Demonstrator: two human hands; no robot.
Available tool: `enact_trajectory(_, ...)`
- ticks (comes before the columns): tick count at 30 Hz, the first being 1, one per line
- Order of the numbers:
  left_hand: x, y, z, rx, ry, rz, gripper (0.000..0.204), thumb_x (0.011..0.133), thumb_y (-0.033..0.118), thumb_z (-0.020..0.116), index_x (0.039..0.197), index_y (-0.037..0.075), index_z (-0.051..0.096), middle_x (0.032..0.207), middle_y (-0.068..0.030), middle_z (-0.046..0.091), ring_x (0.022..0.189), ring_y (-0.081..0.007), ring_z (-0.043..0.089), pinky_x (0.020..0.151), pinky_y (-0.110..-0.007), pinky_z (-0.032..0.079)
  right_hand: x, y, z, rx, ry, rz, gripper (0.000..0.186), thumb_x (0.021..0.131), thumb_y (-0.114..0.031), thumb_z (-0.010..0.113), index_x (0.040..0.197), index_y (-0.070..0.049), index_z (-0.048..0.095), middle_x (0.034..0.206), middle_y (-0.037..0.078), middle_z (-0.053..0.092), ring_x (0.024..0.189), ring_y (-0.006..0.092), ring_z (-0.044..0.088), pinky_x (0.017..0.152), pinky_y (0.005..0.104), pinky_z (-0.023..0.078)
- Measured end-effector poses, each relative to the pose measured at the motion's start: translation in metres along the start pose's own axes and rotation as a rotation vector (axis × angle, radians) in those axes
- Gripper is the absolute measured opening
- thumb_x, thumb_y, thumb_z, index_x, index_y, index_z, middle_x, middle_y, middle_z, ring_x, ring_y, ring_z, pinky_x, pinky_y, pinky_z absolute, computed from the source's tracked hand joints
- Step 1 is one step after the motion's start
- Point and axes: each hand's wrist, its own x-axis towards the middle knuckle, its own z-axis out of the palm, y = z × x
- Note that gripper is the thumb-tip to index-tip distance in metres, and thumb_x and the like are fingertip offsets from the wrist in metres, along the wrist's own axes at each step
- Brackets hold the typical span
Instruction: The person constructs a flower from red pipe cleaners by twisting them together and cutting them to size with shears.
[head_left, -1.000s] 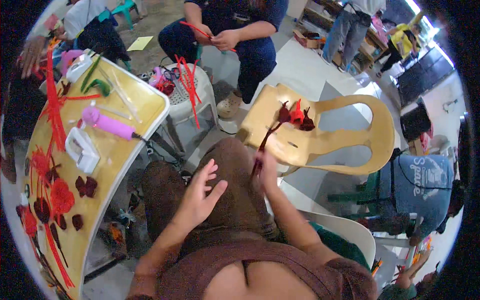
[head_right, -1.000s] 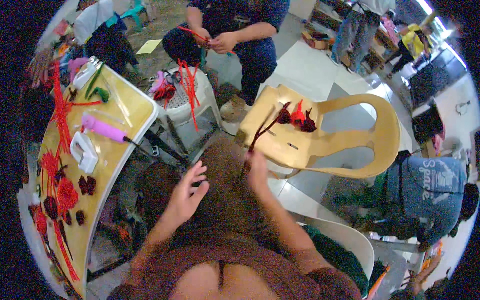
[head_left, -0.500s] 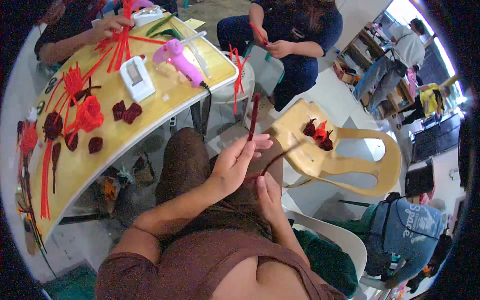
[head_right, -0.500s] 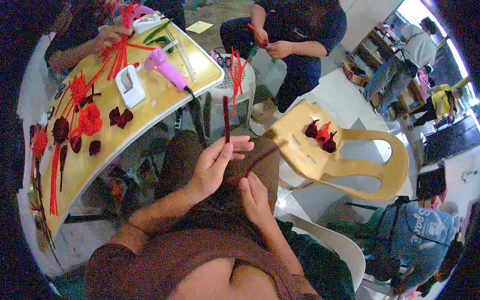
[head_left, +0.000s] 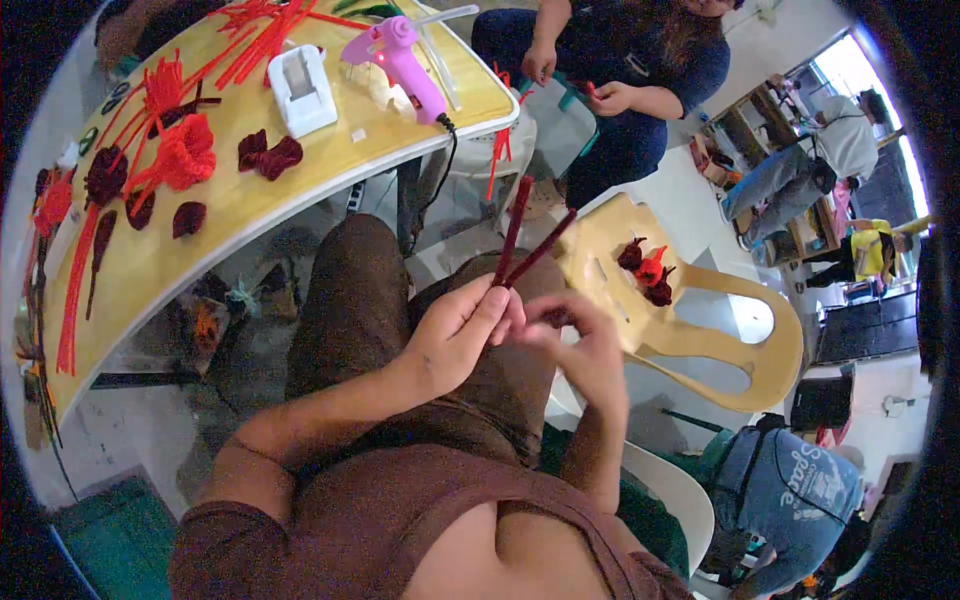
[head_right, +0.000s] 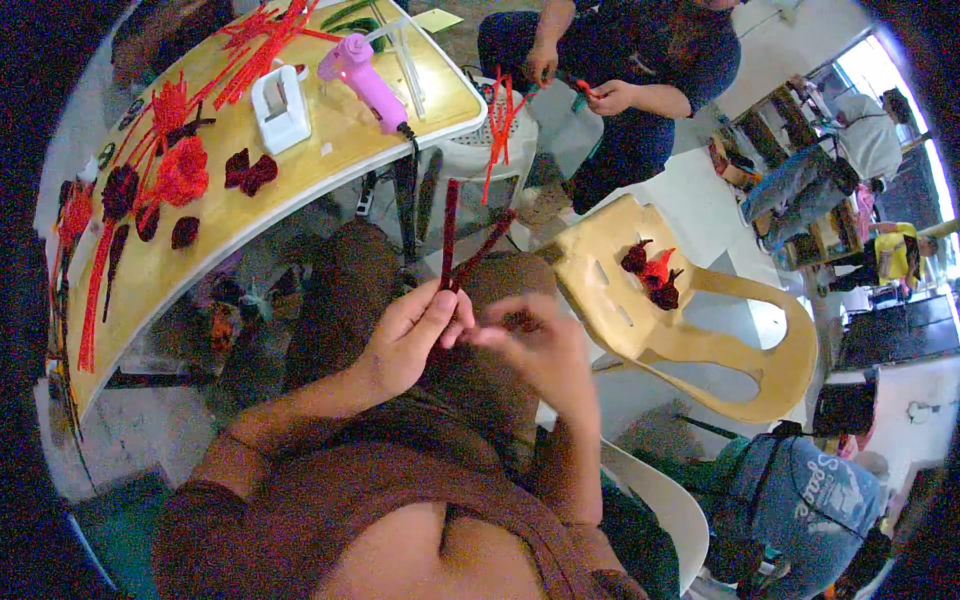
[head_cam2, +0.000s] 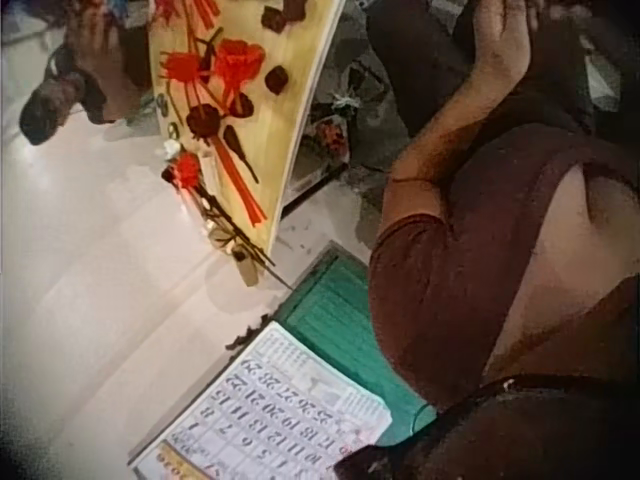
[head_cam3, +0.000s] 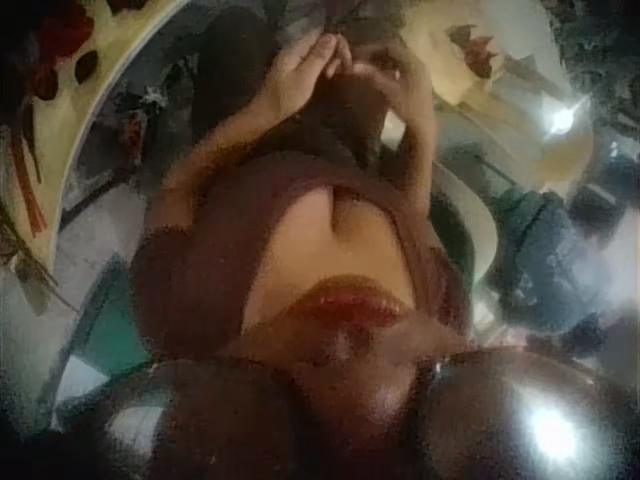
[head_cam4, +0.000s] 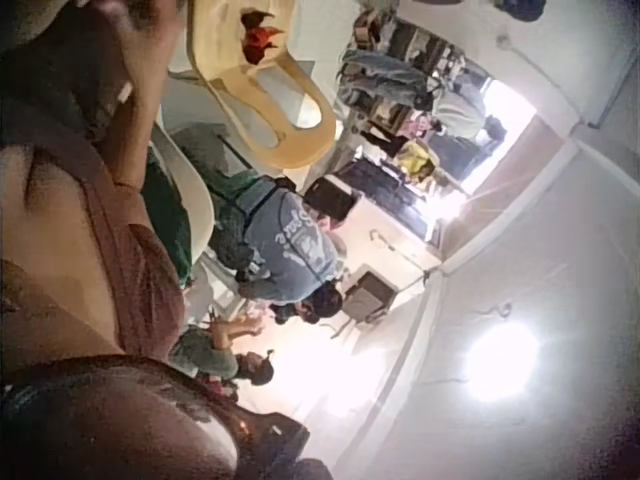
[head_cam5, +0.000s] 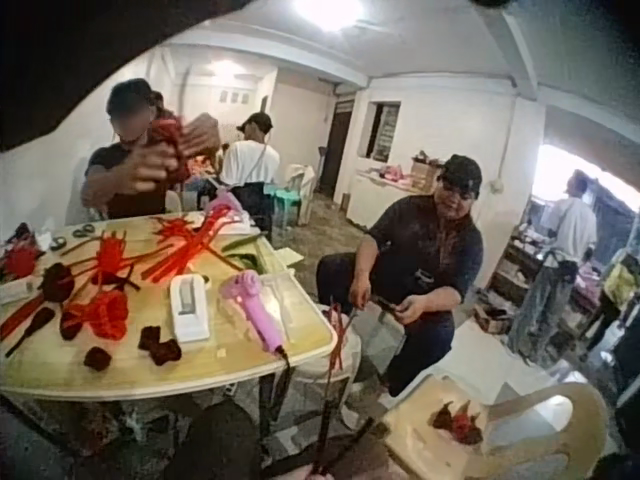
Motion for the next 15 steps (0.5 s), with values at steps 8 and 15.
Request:
enact_trajectory(8,-0.015,0.016,-0.006,0.088,-0.145,-0.097,0.035,0.102,0.031,0.038,0.107,0.002,0.057,0.068,0.0022,0.044,0.063,-0.0073,0.041,0.060,-0.024,0.038,0.034,-0.079,0.013,0.558,0.121,-0.037,0.023,0.090,-0.009,0.061,0.108,0.005,0.065,0.105,0.013,0.068,0.053,0.0052,0.053,0.044,0.0199,0.040)
enact_trajectory(15,-0.031,0.023,-0.025,0.251,-0.153,-0.117,0.036,0.102,0.031,0.037,0.098,0.003,0.060,0.071,-0.0026,0.051,0.067,-0.0094,0.047,0.065,-0.026,0.042,0.040,-0.086,0.027,0.519,0.014,-0.147,0.025,0.093,-0.014,0.058,0.105,0.007,0.065,0.116,0.019,0.062,0.052,0.0085,0.056,0.043,0.0209,0.042)
